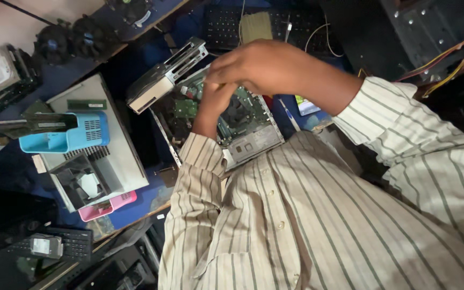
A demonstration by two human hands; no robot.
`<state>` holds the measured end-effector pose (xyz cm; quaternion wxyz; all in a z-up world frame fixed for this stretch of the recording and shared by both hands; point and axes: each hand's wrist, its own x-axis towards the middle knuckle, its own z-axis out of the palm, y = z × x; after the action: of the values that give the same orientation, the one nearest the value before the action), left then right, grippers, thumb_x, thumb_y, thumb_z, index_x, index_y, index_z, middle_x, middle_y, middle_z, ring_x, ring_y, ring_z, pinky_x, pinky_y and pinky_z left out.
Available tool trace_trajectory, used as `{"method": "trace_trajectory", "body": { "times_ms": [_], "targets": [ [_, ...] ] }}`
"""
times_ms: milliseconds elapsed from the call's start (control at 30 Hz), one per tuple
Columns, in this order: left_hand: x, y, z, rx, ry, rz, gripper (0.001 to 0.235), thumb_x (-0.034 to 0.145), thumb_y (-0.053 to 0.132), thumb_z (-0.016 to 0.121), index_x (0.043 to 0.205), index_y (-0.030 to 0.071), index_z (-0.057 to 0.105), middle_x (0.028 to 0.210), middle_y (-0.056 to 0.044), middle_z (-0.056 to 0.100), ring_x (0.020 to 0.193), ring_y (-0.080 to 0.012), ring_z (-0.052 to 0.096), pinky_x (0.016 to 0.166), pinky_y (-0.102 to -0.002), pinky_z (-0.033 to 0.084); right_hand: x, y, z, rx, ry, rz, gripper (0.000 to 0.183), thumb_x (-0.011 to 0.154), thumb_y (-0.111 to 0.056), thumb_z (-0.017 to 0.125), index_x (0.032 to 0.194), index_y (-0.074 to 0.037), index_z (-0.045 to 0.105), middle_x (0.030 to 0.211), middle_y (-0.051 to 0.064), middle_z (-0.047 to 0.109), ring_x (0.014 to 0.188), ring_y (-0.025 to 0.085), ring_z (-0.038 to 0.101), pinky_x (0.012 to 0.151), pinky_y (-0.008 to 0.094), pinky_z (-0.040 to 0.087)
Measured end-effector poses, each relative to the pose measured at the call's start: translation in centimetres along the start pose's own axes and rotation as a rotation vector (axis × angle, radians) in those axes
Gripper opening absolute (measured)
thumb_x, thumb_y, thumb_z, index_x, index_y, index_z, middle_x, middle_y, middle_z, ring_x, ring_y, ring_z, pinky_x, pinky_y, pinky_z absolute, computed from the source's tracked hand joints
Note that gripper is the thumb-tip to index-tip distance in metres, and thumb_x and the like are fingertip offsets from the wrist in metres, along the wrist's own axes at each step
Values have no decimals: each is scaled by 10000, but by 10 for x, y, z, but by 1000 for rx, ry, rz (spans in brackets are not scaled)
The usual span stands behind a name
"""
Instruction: The person works on an open desktop computer case, handling a RAM stick and using a screwdriver to remove screws from the motherboard area. The person then places a hard drive into the case and secures it.
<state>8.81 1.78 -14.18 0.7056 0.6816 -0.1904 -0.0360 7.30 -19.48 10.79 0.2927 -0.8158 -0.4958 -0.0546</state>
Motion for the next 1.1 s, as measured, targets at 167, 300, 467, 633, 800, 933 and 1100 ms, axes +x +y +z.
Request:
{"method": "trace_trajectory", "body": {
  "times_ms": [167,300,467,633,800,933,1100],
  "targets": [
    [10,48,18,228,7,-17,296,897,-28,653,1191,7,649,1125,-85,715,1072,-177,691,963,-333,552,-2,-7,-1,-86,-30,165,318,864,-111,712,1181,-122,726,1112,76,720,948,327,707,741,445,562],
    [-2,94,51,253,280,92,354,883,-18,703,1215,5,584,1077,-67,675,1001,-155,671,891,-323,547,-4,7,0,-267,78,117,266,951,-301,739,1104,-85,713,1011,75,724,880,296,714,709,412,557],
    [8,106,71,103,295,192,263,850,-35,765,1082,11,651,1030,-86,704,933,-171,687,811,-354,568,12,12,7,-494,-110,180,438,925,-543,716,882,-107,712,784,76,698,690,298,687,586,415,508],
    [17,82,52,76,261,206,130,861,2,751,966,39,683,920,-59,730,840,-162,705,748,-315,566,16,-3,-7,-378,-157,103,422,841,-532,722,882,-111,735,829,85,697,700,317,686,559,444,513],
    [15,69,46,191,146,405,157,850,-36,754,978,16,679,974,-94,742,904,-215,740,804,-324,569,13,-10,-12,-282,-214,113,99,910,-254,709,899,-168,758,904,62,713,798,325,709,606,459,548],
    [16,82,49,-3,136,188,83,924,-14,722,990,26,691,992,-82,756,895,-203,738,799,-342,579,12,-4,1,-379,-124,113,295,923,-422,745,888,-130,756,896,91,711,785,326,713,618,435,563],
    [-3,114,71,352,366,254,354,863,70,812,1138,13,595,1079,-92,682,1015,-200,693,890,-362,553,16,5,10,-426,-53,270,581,905,-632,748,809,-59,739,758,107,695,692,327,693,581,440,533]
  ]
}}
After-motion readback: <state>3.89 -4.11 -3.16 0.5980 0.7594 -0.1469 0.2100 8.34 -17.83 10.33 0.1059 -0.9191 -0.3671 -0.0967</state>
